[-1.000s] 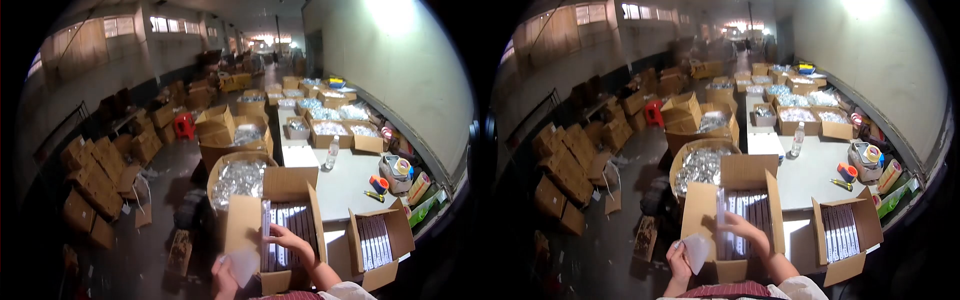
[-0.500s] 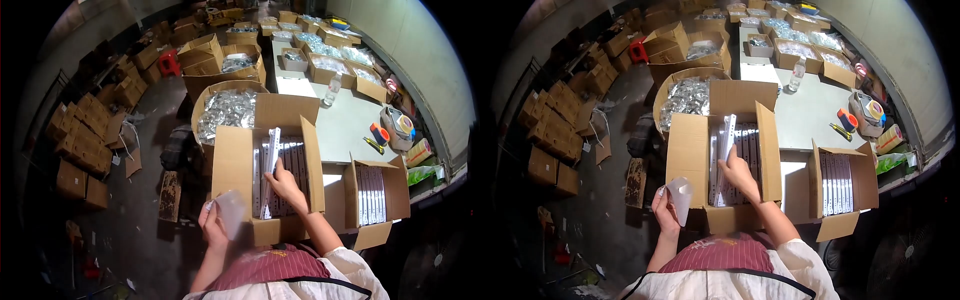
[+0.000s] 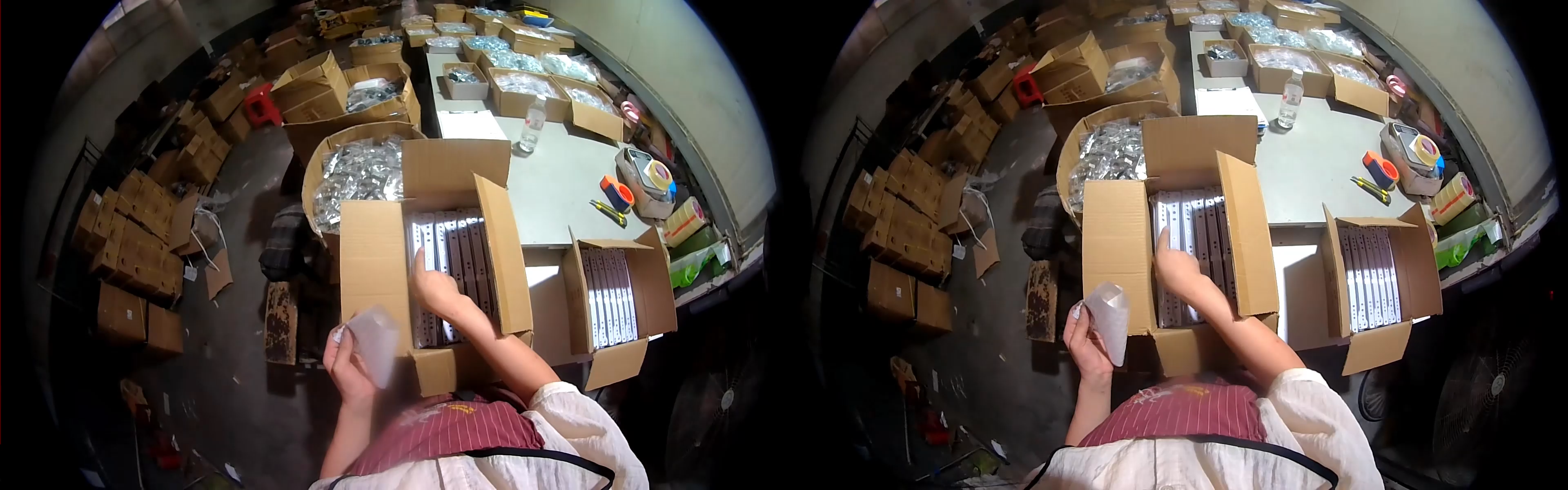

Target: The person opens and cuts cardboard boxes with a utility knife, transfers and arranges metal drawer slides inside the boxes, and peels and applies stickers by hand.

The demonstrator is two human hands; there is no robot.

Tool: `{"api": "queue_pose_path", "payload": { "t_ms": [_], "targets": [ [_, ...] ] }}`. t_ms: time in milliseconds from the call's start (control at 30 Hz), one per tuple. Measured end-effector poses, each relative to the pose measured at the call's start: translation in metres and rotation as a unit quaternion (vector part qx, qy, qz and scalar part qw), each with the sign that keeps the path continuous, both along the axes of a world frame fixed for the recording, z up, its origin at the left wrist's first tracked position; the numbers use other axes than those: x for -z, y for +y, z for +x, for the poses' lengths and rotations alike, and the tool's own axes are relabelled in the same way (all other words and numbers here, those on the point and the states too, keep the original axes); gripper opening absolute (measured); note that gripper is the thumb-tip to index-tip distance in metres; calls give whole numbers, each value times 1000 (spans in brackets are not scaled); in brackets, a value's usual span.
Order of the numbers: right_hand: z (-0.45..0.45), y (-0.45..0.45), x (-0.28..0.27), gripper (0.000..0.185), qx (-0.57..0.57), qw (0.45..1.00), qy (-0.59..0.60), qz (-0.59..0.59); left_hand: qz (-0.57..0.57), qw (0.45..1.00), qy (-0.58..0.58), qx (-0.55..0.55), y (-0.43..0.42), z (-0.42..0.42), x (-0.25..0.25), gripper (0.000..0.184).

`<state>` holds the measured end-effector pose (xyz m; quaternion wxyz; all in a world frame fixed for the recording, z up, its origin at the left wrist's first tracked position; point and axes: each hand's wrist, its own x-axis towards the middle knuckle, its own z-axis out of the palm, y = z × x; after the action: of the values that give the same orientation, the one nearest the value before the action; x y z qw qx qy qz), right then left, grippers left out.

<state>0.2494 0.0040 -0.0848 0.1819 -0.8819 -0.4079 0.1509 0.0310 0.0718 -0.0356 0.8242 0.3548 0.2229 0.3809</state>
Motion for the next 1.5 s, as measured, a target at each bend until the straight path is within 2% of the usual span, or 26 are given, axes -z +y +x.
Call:
{"api": "queue_pose_path", "payload": {
  "t_ms": [100,133,233,367,433,600,700,800,900,933,967,1033,1067,1100,1167,1233,1300,1333,1367,1433,1500],
  "targets": [
    [-23,-26,-17,82,-126,991,6,-50,-8,1000,7,-9,-1,2,-4,19],
    [-34,-28,-15,86,-110,987,55,-105,-11,1000,10,-7,-2,0,-4,19],
    [-20,-34,-16,89,-100,990,57,-84,-19,1000,14,-3,-1,2,-5,20],
    [-12,-19,-36,95,-115,976,25,-185,-14,1000,13,20,2,1,-6,21],
    [-14,-25,-46,93,-110,969,78,-205,-19,999,11,34,5,-2,-7,21],
    [-24,-42,-21,86,-119,987,28,-107,-4,999,-13,36,3,-8,3,21],
    [-26,-45,-16,90,-105,991,28,-72,-8,1000,-3,25,2,-2,-5,21],
    [-24,-67,-12,95,-107,977,174,57,-18,999,-4,31,1,-5,-6,20],
    [-40,-71,-4,103,-104,992,58,42,-17,999,7,42,1,-6,-10,18],
    [-45,-64,-21,102,-96,994,15,-51,-10,999,4,47,2,-6,-8,17],
    [-49,-59,-19,98,-92,990,-37,-100,-3,998,7,59,1,-5,-12,16],
    [-54,-54,-10,84,-85,986,-101,-97,14,997,15,78,-3,-4,-25,16],
    [-57,-58,-4,75,-93,977,-188,-43,21,996,8,90,-5,-3,-27,14],
    [-58,-64,-2,65,-113,981,-155,-5,50,994,13,96,-10,0,-34,14],
    [-59,-85,-25,51,-168,982,10,83,108,989,27,100,-24,2,-52,14],
    [-63,-125,-51,39,-223,937,102,249,198,973,72,98,-39,-2,-61,17],
    [-51,-169,-74,35,-252,906,193,278,281,947,126,86,-60,-4,-71,18],
    [-40,-191,-87,31,-230,903,243,271,323,931,139,96,-68,-4,-71,18],
    [-35,-213,-103,24,-142,911,273,273,336,923,157,104,-81,-1,-73,18],
    [-19,-247,-118,20,-59,847,403,342,361,904,192,122,-114,8,-81,17],
    [0,-282,-128,18,-104,870,313,367,406,884,204,113,-154,26,-86,16]
  ]
}}
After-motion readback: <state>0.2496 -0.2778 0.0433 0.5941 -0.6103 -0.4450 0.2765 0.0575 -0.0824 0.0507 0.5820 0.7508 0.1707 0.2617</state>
